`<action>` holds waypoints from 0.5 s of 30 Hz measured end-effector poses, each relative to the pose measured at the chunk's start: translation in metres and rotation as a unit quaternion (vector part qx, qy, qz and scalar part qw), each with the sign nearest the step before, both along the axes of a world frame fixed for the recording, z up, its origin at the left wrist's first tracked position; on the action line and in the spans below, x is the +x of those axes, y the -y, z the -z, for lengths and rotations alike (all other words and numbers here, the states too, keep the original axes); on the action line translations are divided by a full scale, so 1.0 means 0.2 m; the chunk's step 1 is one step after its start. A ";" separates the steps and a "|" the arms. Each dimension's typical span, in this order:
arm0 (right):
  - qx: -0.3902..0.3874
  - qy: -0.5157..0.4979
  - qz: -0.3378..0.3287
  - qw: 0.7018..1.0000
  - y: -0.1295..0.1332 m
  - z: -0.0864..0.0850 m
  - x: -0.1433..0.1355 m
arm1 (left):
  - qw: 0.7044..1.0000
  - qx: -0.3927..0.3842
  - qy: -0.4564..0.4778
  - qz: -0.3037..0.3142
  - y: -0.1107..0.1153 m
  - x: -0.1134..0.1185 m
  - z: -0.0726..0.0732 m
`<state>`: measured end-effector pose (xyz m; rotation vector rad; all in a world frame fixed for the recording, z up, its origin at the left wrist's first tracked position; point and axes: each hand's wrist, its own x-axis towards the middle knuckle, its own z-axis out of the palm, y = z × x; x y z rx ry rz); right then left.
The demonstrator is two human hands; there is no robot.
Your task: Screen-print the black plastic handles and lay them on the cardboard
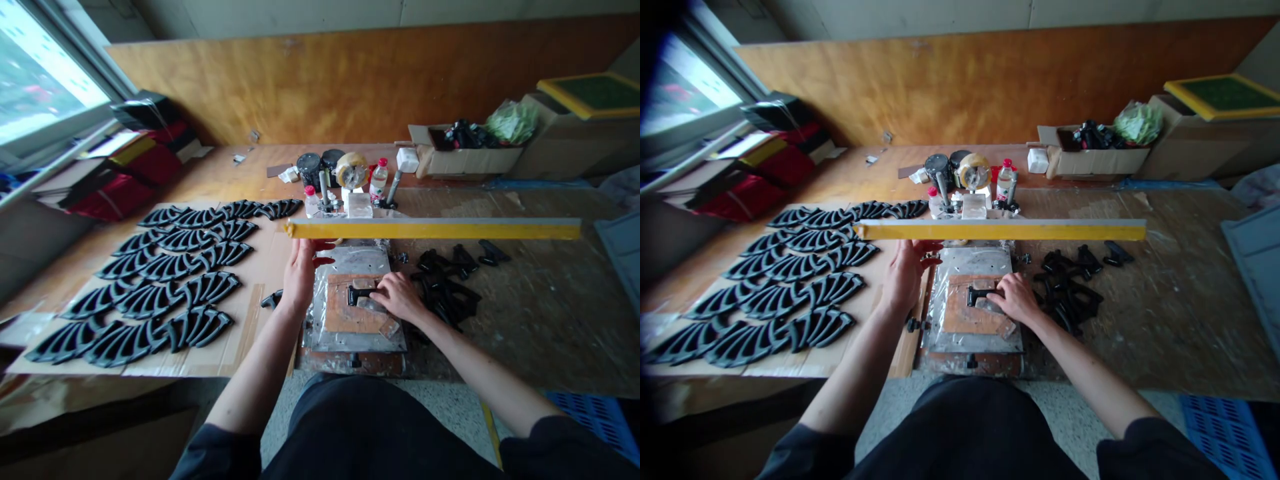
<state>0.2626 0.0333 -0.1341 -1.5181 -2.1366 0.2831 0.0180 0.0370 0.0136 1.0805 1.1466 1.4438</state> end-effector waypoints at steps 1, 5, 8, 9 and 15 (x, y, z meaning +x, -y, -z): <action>-0.017 0.050 -0.013 0.999 0.03 0.02 -0.07 | 1.000 -0.011 0.015 -0.010 0.02 0.01 0.03; -0.072 0.104 0.047 0.991 0.15 -0.02 -0.27 | 0.966 -0.234 0.030 0.103 0.25 0.11 0.28; -0.029 0.047 -0.010 0.998 0.26 -0.09 -0.38 | 0.912 -0.360 0.097 0.171 0.45 0.18 0.48; -0.008 0.030 -0.063 0.998 0.29 -0.10 -0.39 | 0.908 -0.368 0.129 0.153 0.49 0.18 0.52; -0.010 0.114 0.065 0.991 0.08 0.00 0.02 | 0.939 -0.339 -0.031 -0.050 0.41 -0.27 0.68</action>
